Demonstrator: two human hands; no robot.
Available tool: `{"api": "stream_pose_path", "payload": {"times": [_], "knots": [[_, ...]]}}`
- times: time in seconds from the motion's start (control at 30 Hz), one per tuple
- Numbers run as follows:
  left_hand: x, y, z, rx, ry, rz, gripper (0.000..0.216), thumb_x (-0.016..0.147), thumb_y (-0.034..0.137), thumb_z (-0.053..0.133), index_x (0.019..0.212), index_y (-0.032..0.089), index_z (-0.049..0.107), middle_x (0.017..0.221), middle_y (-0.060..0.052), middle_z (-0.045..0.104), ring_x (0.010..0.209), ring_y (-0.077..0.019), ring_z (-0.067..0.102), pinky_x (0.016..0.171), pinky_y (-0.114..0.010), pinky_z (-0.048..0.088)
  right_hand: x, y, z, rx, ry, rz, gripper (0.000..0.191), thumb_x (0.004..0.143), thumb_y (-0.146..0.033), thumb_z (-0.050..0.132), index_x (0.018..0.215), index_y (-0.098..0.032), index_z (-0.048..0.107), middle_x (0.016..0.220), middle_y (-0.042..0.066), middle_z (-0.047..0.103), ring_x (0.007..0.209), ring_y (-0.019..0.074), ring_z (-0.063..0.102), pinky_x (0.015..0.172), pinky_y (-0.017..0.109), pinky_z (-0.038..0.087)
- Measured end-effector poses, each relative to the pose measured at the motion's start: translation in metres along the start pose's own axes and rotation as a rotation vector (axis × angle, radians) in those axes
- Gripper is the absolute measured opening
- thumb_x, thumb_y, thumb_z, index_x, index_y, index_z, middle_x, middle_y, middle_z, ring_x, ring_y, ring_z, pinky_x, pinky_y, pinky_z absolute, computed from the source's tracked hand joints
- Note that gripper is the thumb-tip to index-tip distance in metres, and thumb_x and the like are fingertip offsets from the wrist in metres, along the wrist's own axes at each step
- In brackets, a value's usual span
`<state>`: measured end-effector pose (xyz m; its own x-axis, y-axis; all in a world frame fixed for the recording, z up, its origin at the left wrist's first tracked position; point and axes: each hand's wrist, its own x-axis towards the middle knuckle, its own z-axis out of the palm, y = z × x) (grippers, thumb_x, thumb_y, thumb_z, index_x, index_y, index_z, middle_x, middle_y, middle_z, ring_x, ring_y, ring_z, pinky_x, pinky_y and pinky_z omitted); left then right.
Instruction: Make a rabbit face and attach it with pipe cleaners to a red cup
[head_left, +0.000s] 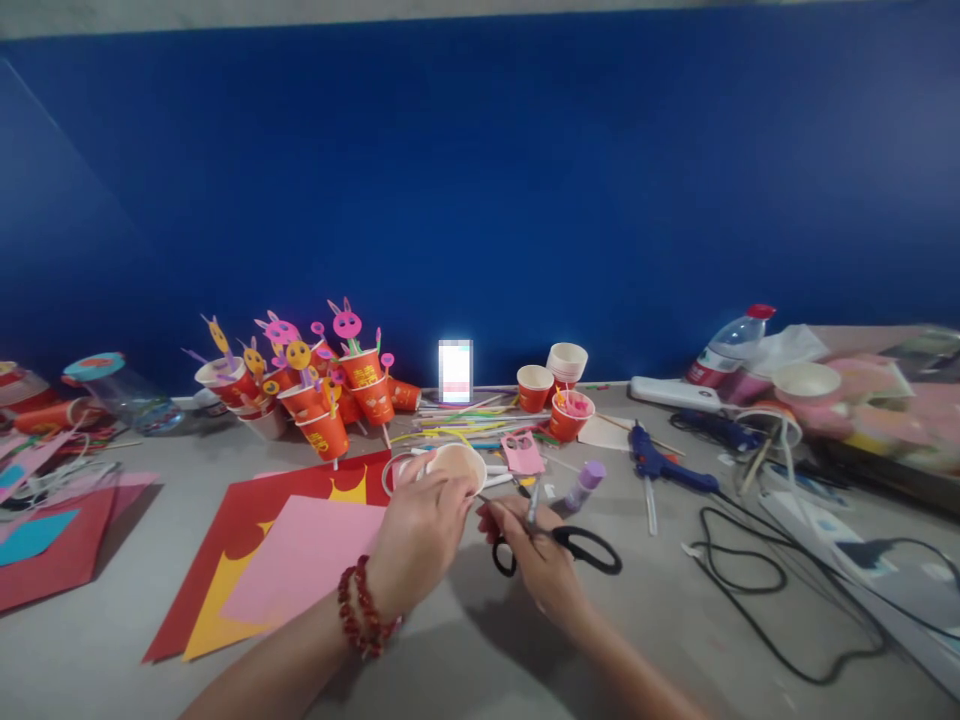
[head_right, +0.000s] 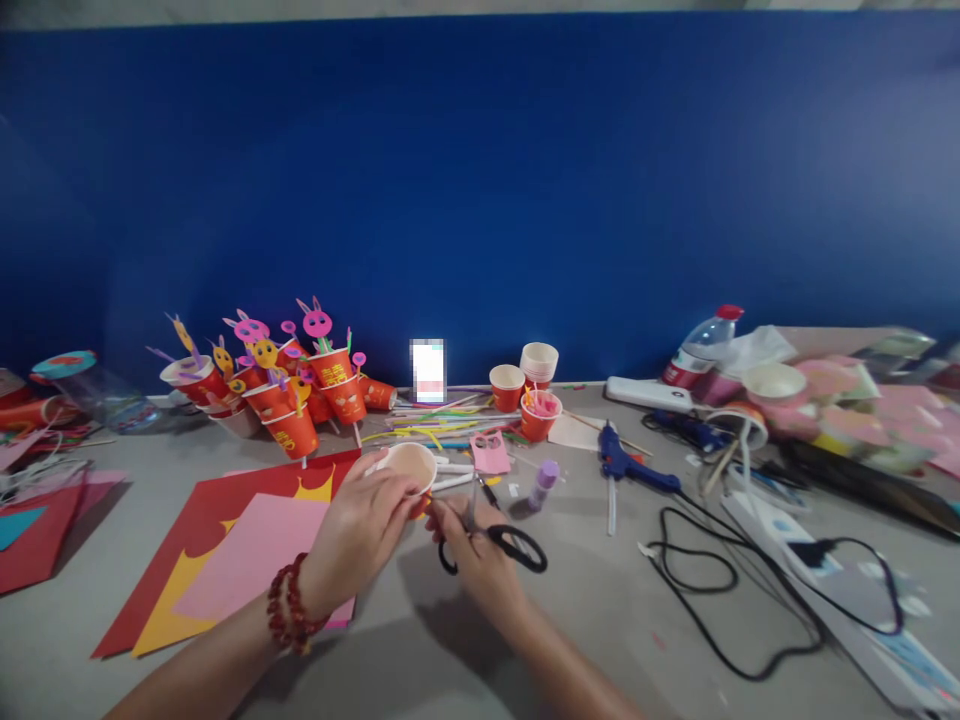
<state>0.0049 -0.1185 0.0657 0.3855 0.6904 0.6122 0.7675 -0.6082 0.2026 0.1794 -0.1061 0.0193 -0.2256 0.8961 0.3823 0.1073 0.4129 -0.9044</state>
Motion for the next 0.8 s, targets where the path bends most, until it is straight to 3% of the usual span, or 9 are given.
{"api": "stream_pose_path", "payload": {"times": [0.1,0.2,0.3,0.4,0.53,0.67,0.8], "knots": [[-0.001,0.004,0.009,0.066,0.095,0.059,0.020,0.091,0.003,0.048,0.101,0.017,0.057,0.081,-0.004,0.072,0.079,-0.0195,0.067,0.108,-0.051,0.037,-0.001,0.002,0.009,0.352,0.067,0.290,0.042,0.093,-0.052,0.054,0.079,-0.017,0.072,0.064,0.006,0.069,0.057,0.0174,0.063,0.056,0.027,0.052],[0.000,0.003,0.014,0.003,0.139,0.029,0.018,0.091,0.004,0.051,0.100,0.019,0.057,0.081,-0.002,0.072,0.076,-0.0185,0.066,0.109,-0.052,0.036,0.000,0.001,0.014,0.498,0.109,0.360,0.042,0.089,-0.054,0.059,0.077,-0.016,0.073,0.062,0.005,0.068,0.056,0.0167,0.062,0.058,0.028,0.052],[0.000,0.002,0.015,-0.168,0.134,-0.105,0.011,0.093,0.010,0.052,0.095,0.021,0.056,0.083,-0.001,0.071,0.080,-0.0187,0.067,0.105,-0.047,0.041,0.000,-0.002,0.011,0.407,0.113,0.255,0.039,0.091,-0.051,0.057,0.079,-0.017,0.074,0.067,0.005,0.070,0.057,0.0167,0.062,0.057,0.027,0.052],[0.000,0.002,0.013,-0.315,0.074,-0.228,0.007,0.094,0.016,0.052,0.092,0.022,0.056,0.082,-0.001,0.071,0.081,-0.0196,0.068,0.103,-0.045,0.044,-0.003,-0.004,0.003,0.116,0.075,0.035,0.035,0.097,-0.041,0.051,0.080,-0.019,0.073,0.073,0.005,0.070,0.065,0.0181,0.063,0.062,0.028,0.051],[-0.001,0.004,0.011,-0.331,0.070,-0.184,0.009,0.093,0.014,0.054,0.089,0.022,0.057,0.080,0.001,0.070,0.076,-0.0163,0.067,0.110,-0.048,0.035,-0.006,-0.003,-0.003,-0.145,0.045,-0.194,0.026,0.098,-0.027,0.050,0.086,-0.020,0.071,0.077,0.005,0.071,0.074,0.0191,0.065,0.073,0.031,0.050],[-0.004,0.004,0.015,-0.261,0.159,-0.014,0.018,0.091,0.005,0.052,0.096,0.022,0.059,0.090,0.001,0.073,0.083,-0.0153,0.067,0.115,-0.051,0.026,-0.007,-0.001,0.005,0.022,0.106,-0.092,0.032,0.100,-0.030,0.046,0.082,-0.019,0.069,0.070,0.003,0.068,0.065,0.0168,0.064,0.063,0.027,0.052],[-0.005,0.001,0.022,-0.241,0.192,0.021,0.020,0.091,0.005,0.053,0.101,0.022,0.059,0.100,-0.002,0.072,0.094,-0.0187,0.064,0.110,-0.051,0.030,-0.004,-0.002,0.007,0.077,0.147,-0.033,0.035,0.101,-0.032,0.045,0.077,-0.018,0.068,0.065,0.002,0.066,0.059,0.0160,0.063,0.056,0.025,0.053]]}}
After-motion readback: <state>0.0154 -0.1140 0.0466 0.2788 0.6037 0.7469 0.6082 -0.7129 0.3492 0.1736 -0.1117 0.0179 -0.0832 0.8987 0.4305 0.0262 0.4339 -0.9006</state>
